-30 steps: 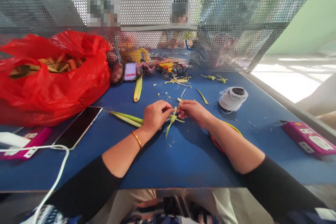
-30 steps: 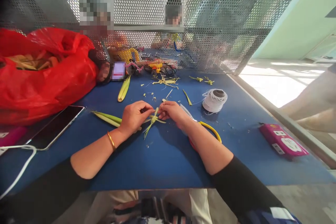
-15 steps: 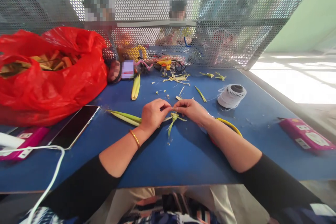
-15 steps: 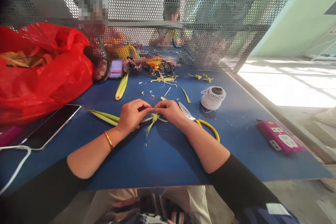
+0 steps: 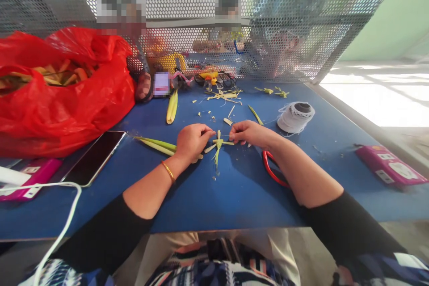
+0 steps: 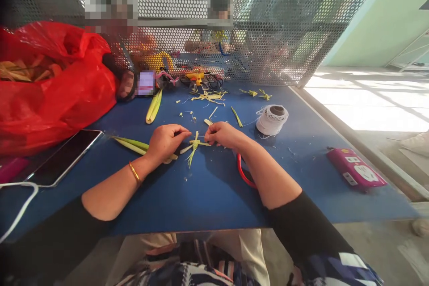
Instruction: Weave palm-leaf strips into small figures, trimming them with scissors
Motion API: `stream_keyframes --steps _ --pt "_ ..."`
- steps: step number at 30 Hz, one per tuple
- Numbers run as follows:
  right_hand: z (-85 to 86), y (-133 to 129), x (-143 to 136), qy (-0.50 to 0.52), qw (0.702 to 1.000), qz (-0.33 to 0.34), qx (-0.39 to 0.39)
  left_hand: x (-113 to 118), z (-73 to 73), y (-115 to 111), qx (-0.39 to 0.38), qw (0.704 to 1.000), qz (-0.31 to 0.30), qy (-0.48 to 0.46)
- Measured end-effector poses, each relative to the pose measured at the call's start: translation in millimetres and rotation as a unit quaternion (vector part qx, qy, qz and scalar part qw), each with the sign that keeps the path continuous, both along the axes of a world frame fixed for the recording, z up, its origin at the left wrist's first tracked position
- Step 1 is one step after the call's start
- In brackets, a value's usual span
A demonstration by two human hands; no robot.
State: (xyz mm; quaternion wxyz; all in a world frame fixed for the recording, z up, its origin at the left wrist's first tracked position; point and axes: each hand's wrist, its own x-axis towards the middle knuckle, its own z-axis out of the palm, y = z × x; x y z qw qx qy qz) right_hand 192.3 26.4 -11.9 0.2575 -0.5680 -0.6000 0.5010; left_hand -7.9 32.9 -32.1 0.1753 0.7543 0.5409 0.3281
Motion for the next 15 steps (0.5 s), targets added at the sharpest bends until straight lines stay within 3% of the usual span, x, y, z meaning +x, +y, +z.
stream_keyframes --steps 6,12,15 --pt "4.1 3 7 -0.080 0.997 0.001 -0.002 -6 -3.1 7 0.013 0.991 0.065 0.112" --pt "2.6 -4 -12 0.142 0.986 0.040 0.080 -5 -2.0 5 0.018 0.988 0.049 0.142" --pt "-2.0 -8 -20 0.222 0.971 0.065 0.063 -4 -0.9 4 0.006 0.991 0.046 0.124"
